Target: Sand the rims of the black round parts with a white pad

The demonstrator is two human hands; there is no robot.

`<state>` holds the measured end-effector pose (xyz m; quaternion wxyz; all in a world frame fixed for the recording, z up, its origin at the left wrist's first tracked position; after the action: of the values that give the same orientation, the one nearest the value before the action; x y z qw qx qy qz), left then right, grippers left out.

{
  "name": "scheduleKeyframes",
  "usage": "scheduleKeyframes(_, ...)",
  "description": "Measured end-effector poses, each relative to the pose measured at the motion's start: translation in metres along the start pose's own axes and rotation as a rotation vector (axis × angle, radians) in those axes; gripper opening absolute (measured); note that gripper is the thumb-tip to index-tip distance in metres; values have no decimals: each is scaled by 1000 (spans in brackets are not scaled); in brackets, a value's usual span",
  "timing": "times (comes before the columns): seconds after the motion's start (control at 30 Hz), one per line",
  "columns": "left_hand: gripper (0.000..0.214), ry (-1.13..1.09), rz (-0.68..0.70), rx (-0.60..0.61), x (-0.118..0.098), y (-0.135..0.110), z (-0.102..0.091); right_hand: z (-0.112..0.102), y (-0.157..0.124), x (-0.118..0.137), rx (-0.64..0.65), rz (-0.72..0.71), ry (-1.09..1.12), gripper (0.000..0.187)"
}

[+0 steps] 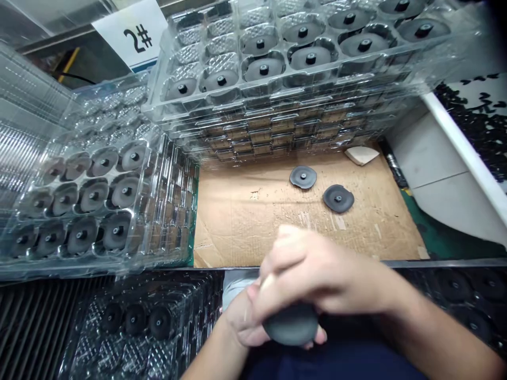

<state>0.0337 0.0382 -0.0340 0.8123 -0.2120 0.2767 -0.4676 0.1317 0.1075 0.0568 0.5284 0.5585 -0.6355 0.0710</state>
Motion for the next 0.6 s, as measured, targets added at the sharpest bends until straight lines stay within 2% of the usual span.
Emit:
scheduleKeyframes(0.07,24,-41,-101,142,0,3,11,-11,-15,-17,-146,174,-108,24)
scheduleKeyframes(0.13,41,-110,-131,253,-3,5,18,-12,-36,-32,-243,346,-194,23)
scheduleKeyframes(0.27,54,-175,-62,331,-13,6,23,28,-76,-61,-263,535,-194,24)
scheduleKeyframes(0.33,56,-161,-21,307,-16,5,21,47,-88,-70,-254,571,-191,22)
scheduleKeyframes(0.4,54,-130,21,254,-19,4,18,50,-93,-71,-281,618,-199,20)
scheduleKeyframes(0.47,49,-98,69,184,-22,3,15,38,-88,-62,-360,678,-231,21)
scheduleKeyframes(0.53,49,-78,138,110,-24,3,13,15,-75,-41,-527,713,-299,22)
scheduleKeyframes(0.6,53,-62,243,21,-27,2,10,-3,-55,-11,-709,623,-368,19)
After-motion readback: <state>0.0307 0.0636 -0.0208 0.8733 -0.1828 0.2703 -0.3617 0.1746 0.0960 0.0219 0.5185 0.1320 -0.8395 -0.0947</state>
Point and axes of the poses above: each hand's wrist, its own y-axis towards the middle knuckle, its own z-axis out of the palm, x = y × z, the point moved 5 cm from there along y, towards the middle knuckle, and after that the axes turned 10 degrees about -z, right-handed, at the moved point
